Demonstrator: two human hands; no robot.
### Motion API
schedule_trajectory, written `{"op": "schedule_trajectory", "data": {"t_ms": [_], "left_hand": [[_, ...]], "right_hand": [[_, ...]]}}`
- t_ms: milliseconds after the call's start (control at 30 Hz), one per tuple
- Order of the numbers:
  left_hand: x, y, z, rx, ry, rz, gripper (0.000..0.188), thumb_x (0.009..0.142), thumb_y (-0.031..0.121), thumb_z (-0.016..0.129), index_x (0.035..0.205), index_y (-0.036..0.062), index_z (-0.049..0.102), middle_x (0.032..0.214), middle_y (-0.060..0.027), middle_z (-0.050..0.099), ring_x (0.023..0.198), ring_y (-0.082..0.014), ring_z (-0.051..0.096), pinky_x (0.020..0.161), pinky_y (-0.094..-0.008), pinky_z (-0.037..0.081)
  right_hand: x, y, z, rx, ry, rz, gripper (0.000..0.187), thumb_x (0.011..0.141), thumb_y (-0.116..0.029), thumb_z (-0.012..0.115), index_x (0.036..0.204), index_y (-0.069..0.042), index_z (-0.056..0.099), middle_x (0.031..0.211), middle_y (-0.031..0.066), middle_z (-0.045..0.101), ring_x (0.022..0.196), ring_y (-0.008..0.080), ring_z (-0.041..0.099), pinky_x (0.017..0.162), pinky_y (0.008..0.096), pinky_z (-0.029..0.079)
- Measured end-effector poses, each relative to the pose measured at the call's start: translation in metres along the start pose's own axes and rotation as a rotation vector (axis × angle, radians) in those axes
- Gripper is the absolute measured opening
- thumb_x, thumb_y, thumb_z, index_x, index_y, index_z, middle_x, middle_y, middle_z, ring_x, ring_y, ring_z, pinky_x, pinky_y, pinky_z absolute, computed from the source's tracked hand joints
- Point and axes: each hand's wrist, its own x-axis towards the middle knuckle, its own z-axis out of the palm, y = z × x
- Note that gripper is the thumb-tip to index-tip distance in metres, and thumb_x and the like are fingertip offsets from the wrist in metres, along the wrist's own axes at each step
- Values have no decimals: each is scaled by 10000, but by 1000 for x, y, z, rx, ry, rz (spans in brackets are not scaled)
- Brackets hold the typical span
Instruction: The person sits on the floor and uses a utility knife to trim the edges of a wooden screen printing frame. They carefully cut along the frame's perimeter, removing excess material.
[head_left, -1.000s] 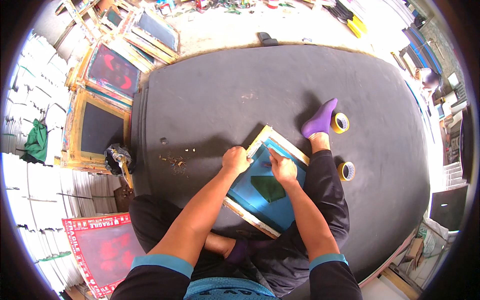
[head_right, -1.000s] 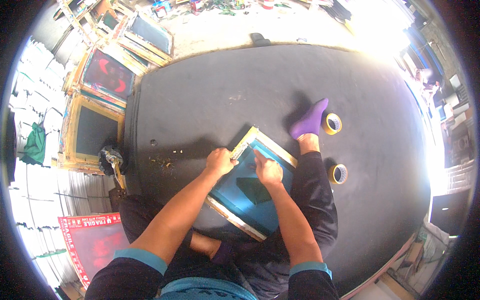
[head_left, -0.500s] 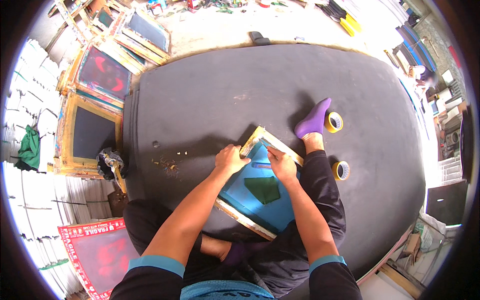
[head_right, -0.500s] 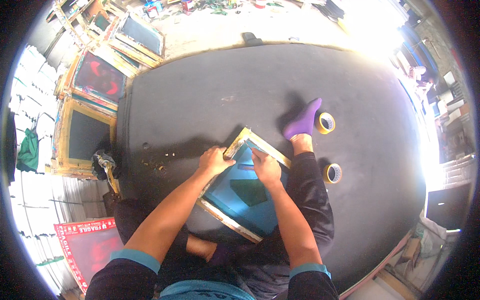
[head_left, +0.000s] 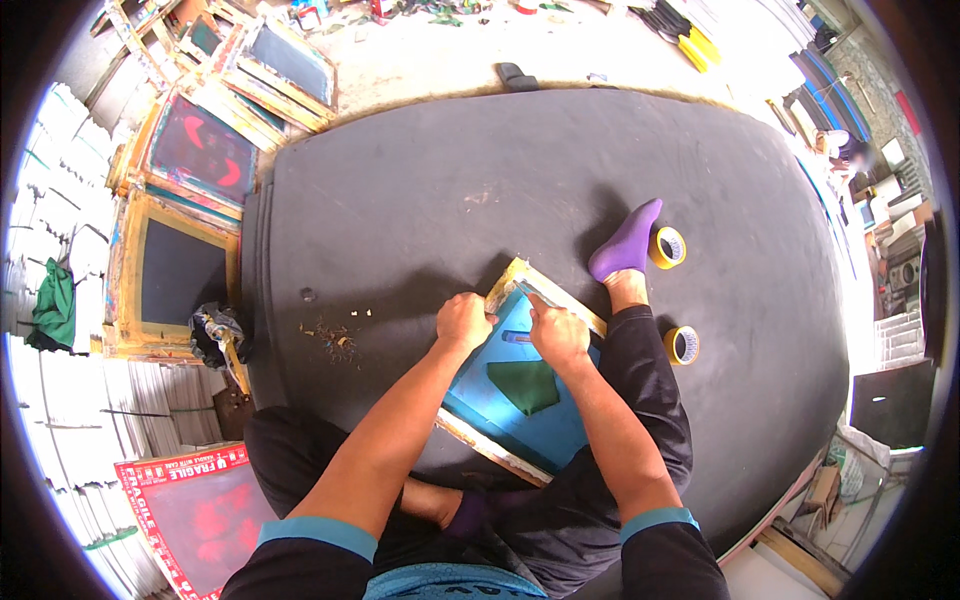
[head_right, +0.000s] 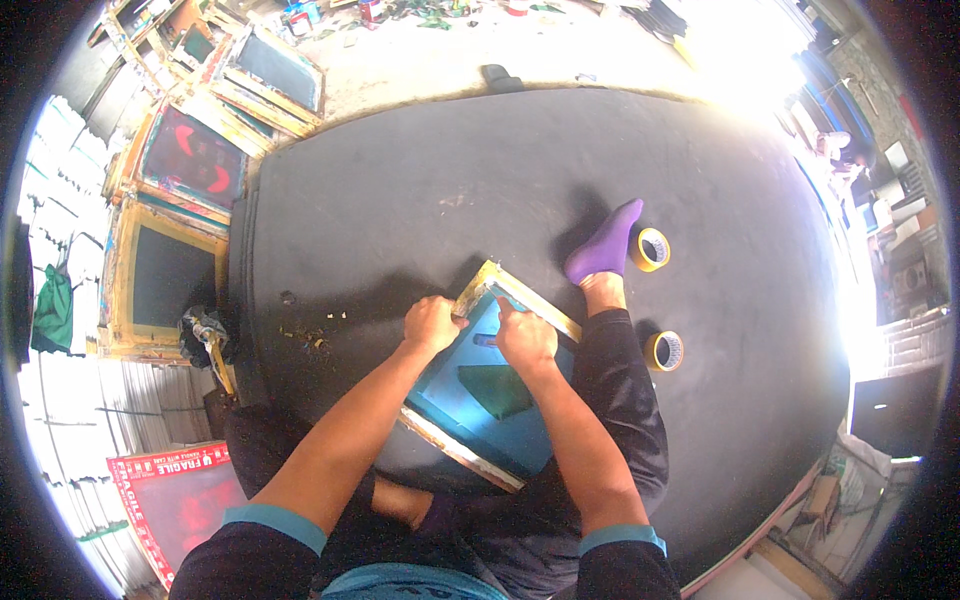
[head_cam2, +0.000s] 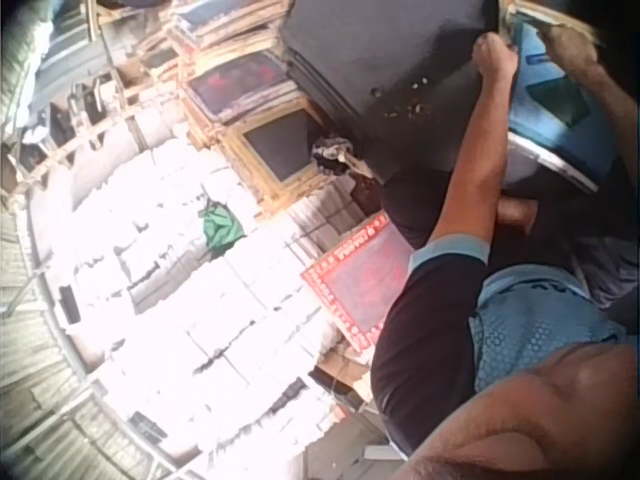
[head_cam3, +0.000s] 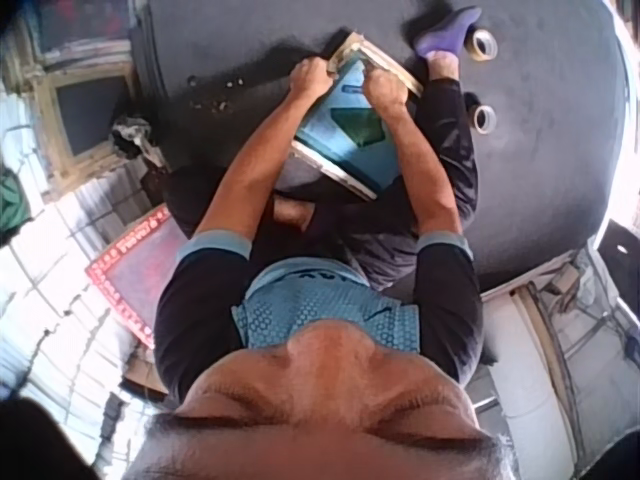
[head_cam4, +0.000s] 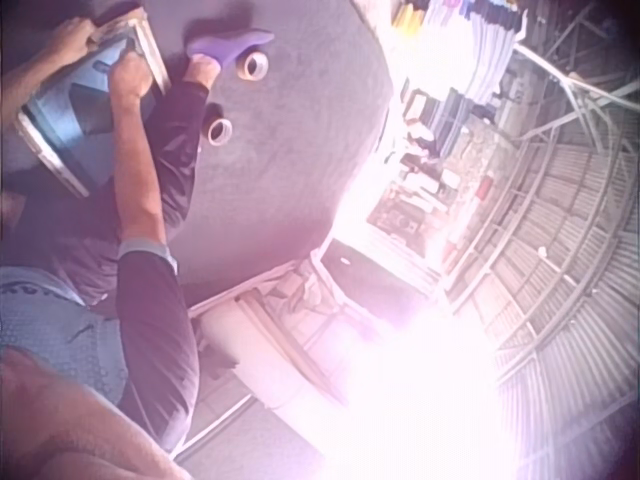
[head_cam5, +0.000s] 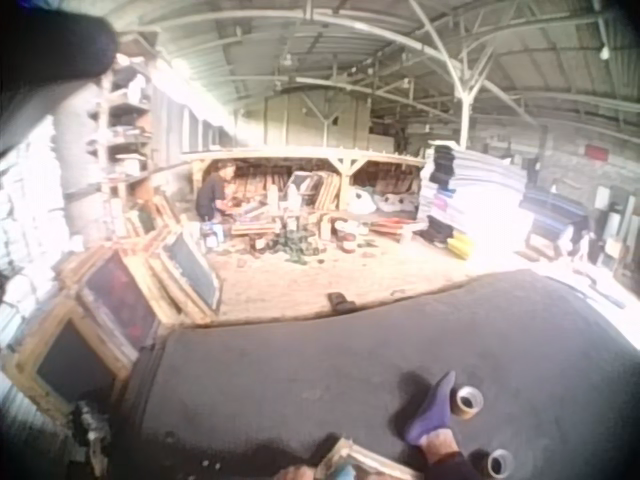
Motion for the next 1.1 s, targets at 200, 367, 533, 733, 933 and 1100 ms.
{"op": "schedule_trajectory", "data": {"t_ms": [200,367,533,733,933,1100], "left_hand": [[0,10,-7,-42,-29,-14,306,800,307,866,981,67,810,1030,-172,772,973,-368,752,862,-468,602],[2,-1,-1,22,7,50,319,801,345,859,1034,131,824,930,-155,782,951,-356,755,849,-475,596],[0,7,-9,-8,-32,32,319,805,343,853,1037,126,824,956,-168,781,952,-368,752,863,-476,589],[1,1,-2,-2,9,43,334,799,337,862,1058,129,823,995,-175,778,956,-374,751,860,-478,591],[-2,-1,-6,-5,26,28,357,799,334,866,1098,145,817,1032,-178,775,990,-370,745,879,-473,588],[-4,2,-8,-41,-8,3,373,799,345,861,1106,138,816,1041,-175,774,996,-368,745,883,-475,587]], "right_hand": [[6,-17,1,-106,-47,59,514,918,-359,761,1362,-145,617,1043,186,766,1005,358,759,844,487,614],[5,3,14,40,-15,50,453,1005,-320,616,1442,-201,591,950,201,759,983,396,748,876,501,604],[20,30,52,285,74,18,494,1000,-296,635,1483,-237,553,921,215,749,960,404,750,866,511,606],[3,17,50,103,111,53,364,1016,-276,619,1358,-201,719,958,237,758,907,388,758,808,502,582],[17,37,48,1472,-288,412,387,1029,-290,661,1399,-177,689,758,40,581,606,129,517,474,293,410],[16,28,44,1408,-292,534,384,1037,-336,634,1407,-244,676,712,79,611,588,166,580,437,330,407]]}}
